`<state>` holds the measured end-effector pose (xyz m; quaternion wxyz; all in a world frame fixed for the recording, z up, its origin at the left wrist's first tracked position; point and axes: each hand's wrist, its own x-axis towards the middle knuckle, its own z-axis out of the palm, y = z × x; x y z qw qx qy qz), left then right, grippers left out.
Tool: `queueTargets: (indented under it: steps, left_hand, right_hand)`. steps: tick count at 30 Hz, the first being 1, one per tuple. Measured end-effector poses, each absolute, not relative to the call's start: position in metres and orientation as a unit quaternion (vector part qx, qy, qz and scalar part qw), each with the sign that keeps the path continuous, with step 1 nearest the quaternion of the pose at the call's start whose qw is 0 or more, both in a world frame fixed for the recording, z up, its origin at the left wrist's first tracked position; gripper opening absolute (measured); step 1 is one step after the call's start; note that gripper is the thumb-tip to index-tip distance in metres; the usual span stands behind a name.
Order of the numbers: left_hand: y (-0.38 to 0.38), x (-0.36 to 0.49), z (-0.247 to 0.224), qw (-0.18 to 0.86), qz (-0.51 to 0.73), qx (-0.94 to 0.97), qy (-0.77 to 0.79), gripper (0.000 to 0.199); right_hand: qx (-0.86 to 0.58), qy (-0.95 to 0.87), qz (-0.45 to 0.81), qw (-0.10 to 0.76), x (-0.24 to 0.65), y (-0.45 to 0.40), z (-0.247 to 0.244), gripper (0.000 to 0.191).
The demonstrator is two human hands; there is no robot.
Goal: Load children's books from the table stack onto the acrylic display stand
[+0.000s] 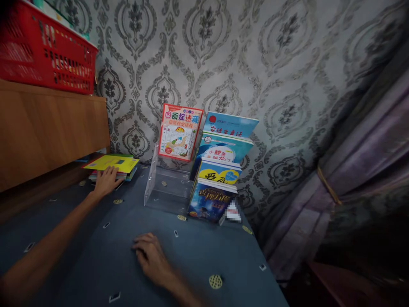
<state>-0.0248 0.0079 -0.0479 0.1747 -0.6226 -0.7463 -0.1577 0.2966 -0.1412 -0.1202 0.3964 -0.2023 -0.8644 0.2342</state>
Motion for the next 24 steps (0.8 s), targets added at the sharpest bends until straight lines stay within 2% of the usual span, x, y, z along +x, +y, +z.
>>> queueTargets:
  steps: [8,13,24]
  left_hand:
    - [0.022,0.002,-0.036,0.171,-0.138,-0.611,-0.761,0.057]
    - [0.023,0.011,-0.029,0.167,-0.119,-0.599,-0.774,0.050]
    - [-0.014,0.000,-0.031,0.207,-0.084,-0.644,-0.731,0.047]
  right_hand:
    - [-0.197,-0.876,0.207,0.388,0.298,-0.143,-0.118,0.028]
    - [-0.189,-0.877,0.206,0.391,0.299,-0.143,-0.120,0.029]
    - [-0.204,-0.878,0.215,0.377,0.298,-0.142,-0.124,0.028]
